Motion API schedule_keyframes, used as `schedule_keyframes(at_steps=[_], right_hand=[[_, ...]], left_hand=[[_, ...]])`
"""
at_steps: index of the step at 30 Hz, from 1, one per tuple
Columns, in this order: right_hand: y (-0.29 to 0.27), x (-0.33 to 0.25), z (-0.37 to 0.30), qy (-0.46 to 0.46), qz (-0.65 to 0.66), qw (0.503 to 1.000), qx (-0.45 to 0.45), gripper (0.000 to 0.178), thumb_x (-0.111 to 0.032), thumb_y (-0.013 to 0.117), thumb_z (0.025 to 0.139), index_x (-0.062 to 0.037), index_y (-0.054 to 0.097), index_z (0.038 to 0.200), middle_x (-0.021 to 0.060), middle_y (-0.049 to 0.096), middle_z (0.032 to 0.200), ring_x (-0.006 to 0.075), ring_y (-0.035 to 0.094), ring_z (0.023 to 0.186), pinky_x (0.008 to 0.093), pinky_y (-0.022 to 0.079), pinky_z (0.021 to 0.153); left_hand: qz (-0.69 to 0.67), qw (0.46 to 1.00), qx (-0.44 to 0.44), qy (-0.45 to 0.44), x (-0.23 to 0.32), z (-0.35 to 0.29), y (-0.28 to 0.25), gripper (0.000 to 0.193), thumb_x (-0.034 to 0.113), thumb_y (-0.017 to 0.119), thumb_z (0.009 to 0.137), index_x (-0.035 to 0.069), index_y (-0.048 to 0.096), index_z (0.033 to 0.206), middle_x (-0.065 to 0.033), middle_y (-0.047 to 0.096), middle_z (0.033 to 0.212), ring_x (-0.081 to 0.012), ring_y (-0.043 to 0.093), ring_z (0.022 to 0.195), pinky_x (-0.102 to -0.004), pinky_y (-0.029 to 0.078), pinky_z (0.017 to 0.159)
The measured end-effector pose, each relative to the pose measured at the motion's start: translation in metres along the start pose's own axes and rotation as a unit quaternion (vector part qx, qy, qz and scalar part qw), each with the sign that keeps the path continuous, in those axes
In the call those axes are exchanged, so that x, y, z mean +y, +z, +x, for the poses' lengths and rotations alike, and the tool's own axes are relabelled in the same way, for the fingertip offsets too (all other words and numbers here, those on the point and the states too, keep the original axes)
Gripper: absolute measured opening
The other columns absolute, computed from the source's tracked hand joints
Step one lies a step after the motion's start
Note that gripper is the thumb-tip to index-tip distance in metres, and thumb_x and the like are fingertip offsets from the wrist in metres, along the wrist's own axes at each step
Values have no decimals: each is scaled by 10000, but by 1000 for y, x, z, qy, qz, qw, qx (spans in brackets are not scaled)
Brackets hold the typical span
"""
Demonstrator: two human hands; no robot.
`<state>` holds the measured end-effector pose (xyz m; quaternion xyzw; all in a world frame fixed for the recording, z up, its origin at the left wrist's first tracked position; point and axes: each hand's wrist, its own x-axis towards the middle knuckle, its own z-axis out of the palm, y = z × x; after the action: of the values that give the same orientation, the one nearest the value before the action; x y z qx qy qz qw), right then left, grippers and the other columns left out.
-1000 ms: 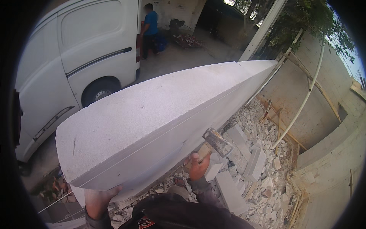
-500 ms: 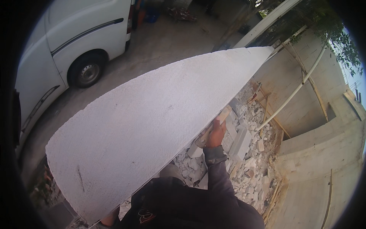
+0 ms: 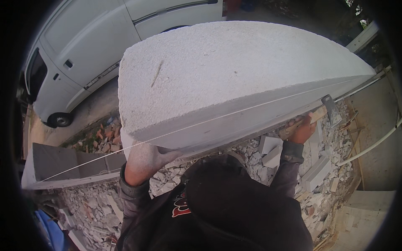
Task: The person scoops mortar from a bucket with a trowel and applies it to the top of a partially built wall. They place a white block onto the mortar, tap it into position with a hammer, and continue adding mortar and blocks. The person also breaks a block with a hammer to fit a gap.
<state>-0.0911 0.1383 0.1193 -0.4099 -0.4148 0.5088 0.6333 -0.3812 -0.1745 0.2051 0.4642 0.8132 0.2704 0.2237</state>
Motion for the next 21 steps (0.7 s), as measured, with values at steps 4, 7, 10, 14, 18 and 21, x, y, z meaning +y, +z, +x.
schedule_keyframes(at_steps=[4,7,10,14,18,21], right_hand=[[-4,4,1,-4,23,1000,-16,264,-308,525,1040,-63,445,1097,69,502,699,186,529,480,351,477,414],[-6,5,2,-8,14,1000,-19,283,-305,519,1043,-52,454,1152,70,500,705,185,529,486,347,478,421],[-6,6,3,0,35,999,-35,311,-305,514,1046,-46,445,1202,73,504,723,184,527,496,340,470,424],[-11,8,5,1,31,999,-36,333,-306,521,1044,-47,434,1234,74,505,733,183,523,498,338,462,422],[-18,13,8,-14,2,1000,-18,362,-296,535,1038,-51,425,1280,69,500,728,171,515,496,321,449,415],[-22,14,10,-46,-3,999,-10,370,-284,546,1034,-42,424,1287,58,495,713,146,500,490,296,431,410]], left_hand=[[23,999,21,24,-3,-2,5,1465,375,947,560,-35,-23,1578,-278,348,1551,-390,322,1473,-626,101,1207],[20,998,42,31,-3,1,13,1268,350,919,585,4,189,1561,-262,402,1511,-398,377,1432,-619,102,1207],[50,993,77,71,1,4,21,1008,358,892,614,42,442,1458,-247,450,1462,-403,443,1364,-619,114,1204],[69,987,108,96,3,3,29,753,384,860,650,68,631,1294,-199,551,1368,-384,505,1285,-626,118,1194],[50,986,118,102,0,2,34,693,386,843,668,70,659,1256,-165,612,1285,-373,528,1252,-621,105,1193],[45,989,116,84,-2,2,34,751,402,844,666,62,621,1297,-180,573,1321,-378,498,1282,-622,81,1200]])
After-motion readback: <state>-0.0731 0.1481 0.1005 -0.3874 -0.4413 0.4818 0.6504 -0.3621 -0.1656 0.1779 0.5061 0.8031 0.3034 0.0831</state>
